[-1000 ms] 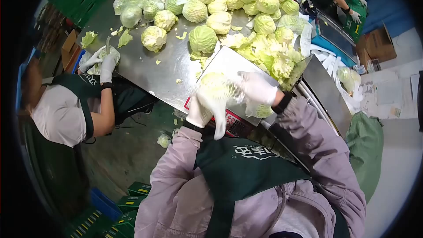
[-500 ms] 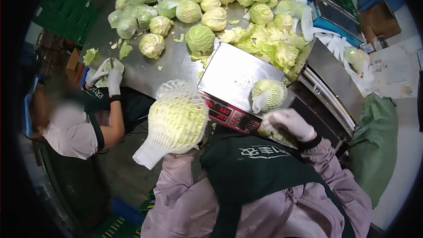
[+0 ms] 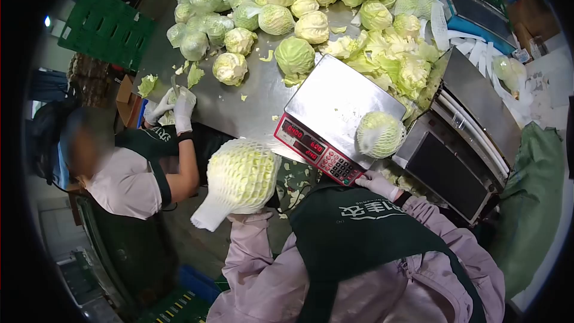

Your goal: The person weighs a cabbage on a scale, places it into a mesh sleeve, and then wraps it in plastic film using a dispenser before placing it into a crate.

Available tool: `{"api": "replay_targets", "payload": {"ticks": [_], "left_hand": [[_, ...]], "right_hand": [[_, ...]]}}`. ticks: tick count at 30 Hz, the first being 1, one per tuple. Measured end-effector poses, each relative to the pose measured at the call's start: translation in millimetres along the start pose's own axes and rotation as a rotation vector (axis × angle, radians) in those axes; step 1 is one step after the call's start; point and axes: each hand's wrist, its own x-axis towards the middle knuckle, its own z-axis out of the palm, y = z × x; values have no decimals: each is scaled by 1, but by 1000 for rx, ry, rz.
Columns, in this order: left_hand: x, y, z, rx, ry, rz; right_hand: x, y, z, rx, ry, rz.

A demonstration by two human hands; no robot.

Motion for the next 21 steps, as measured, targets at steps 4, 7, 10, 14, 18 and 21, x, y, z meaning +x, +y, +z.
{"api": "replay_targets", "payload": {"ticks": [4,7,10,14,18,21], "left_hand": [[1,2,-13,-385,89,-58],[25,19,34,-193,1215,-52],[-52,28,-75,-332,642,-99],[-68,26,-98,-378,429,-41],[-70,26,-109,-442,412,-42],[-72,21,-120,-498,432,-58]], "right_hand": [[-6,-5,-15,-264,-11,-80],[-38,-27,-27,-296,9,-194],[-66,-32,-45,-346,125,-113],[-99,-68,-63,-266,348,-233],[-102,-112,-72,-127,473,-345],[-95,-150,-67,-863,558,-752]]}}
